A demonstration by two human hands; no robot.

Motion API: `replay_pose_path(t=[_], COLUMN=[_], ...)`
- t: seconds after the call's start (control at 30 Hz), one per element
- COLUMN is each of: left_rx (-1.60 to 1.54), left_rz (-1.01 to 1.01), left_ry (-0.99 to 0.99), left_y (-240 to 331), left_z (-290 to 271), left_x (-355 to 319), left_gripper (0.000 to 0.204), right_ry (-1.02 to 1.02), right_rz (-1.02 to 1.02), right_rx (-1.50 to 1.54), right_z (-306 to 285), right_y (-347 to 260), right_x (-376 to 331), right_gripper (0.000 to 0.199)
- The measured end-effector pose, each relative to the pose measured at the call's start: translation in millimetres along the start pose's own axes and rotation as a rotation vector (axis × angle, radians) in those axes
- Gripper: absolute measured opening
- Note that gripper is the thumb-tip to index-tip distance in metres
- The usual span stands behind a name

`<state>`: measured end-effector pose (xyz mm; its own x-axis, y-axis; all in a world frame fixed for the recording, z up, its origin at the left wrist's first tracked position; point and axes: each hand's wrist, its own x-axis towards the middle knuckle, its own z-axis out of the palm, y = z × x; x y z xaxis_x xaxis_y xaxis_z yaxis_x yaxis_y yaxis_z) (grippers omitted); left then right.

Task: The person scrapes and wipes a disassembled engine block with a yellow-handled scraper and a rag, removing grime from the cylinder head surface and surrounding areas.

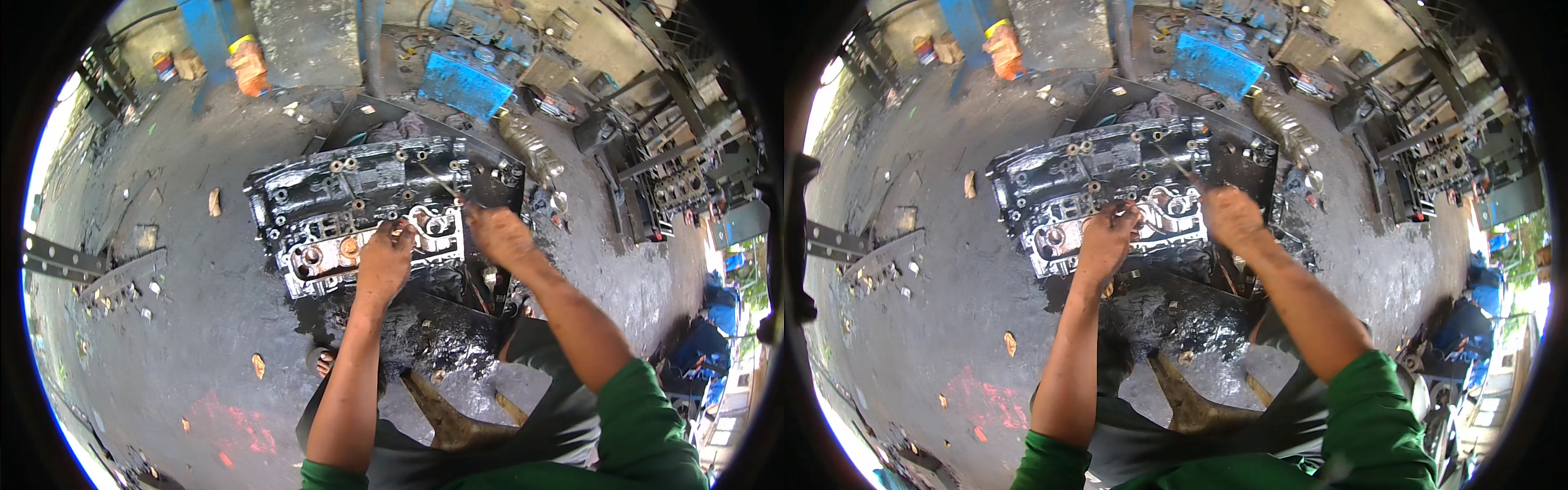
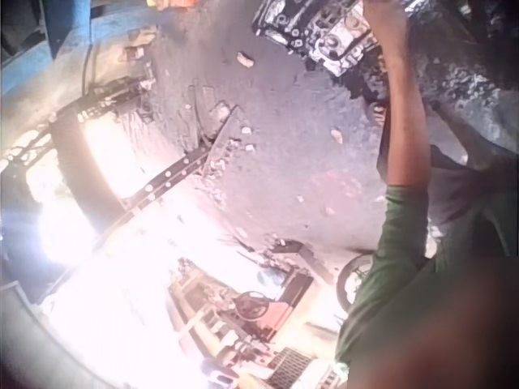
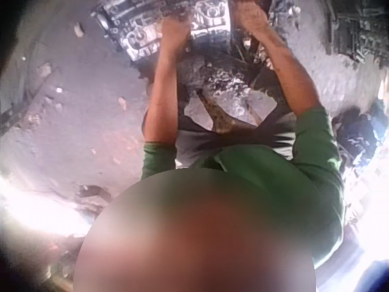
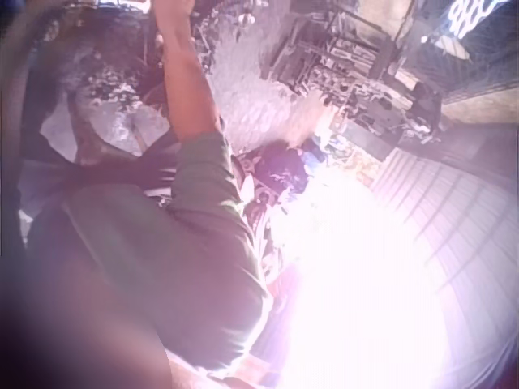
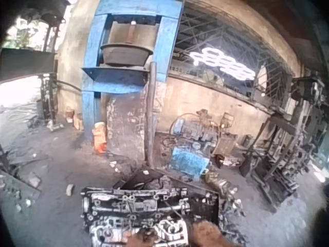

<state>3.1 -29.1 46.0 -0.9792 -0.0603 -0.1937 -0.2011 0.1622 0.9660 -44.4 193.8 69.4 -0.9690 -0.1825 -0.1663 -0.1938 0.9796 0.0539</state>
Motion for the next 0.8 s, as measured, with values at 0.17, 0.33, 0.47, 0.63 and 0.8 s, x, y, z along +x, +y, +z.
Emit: replay_pose_path(t=[0.17, 0.33, 0.47, 0.63, 0.8], left_rx=[0.231, 0.351, 0.331, -0.077, 0.269], left_rz=[-0.009, 0.015, 0.067, -0.131, -0.204], left_ry=[-0.013, -0.097, -0.179, -0.216, -0.308], left_y=[8, 1, -27, -48, -50], left_z=[-5, 21, 36, 47, 41], left_x=[-8, -5, -6, -1, -1], left_gripper=[0.039, 0.038, 0.046, 0.053, 0.055], right_ry=[0.053, -0.103, -0.075, 0.347, 0.083], right_rz=[-0.169, -0.128, -0.055, -0.172, 0.276], right_rx=[0.042, 0.070, 0.282, 0.509, 1.314], right_z=[-38, -42, -4, 78, 102], right_y=[3, 6, 5, -52, -91], right_x=[7, -9, -64, -76, -73], right_gripper=[0.035, 0.035, 0.037, 0.039, 0.038])
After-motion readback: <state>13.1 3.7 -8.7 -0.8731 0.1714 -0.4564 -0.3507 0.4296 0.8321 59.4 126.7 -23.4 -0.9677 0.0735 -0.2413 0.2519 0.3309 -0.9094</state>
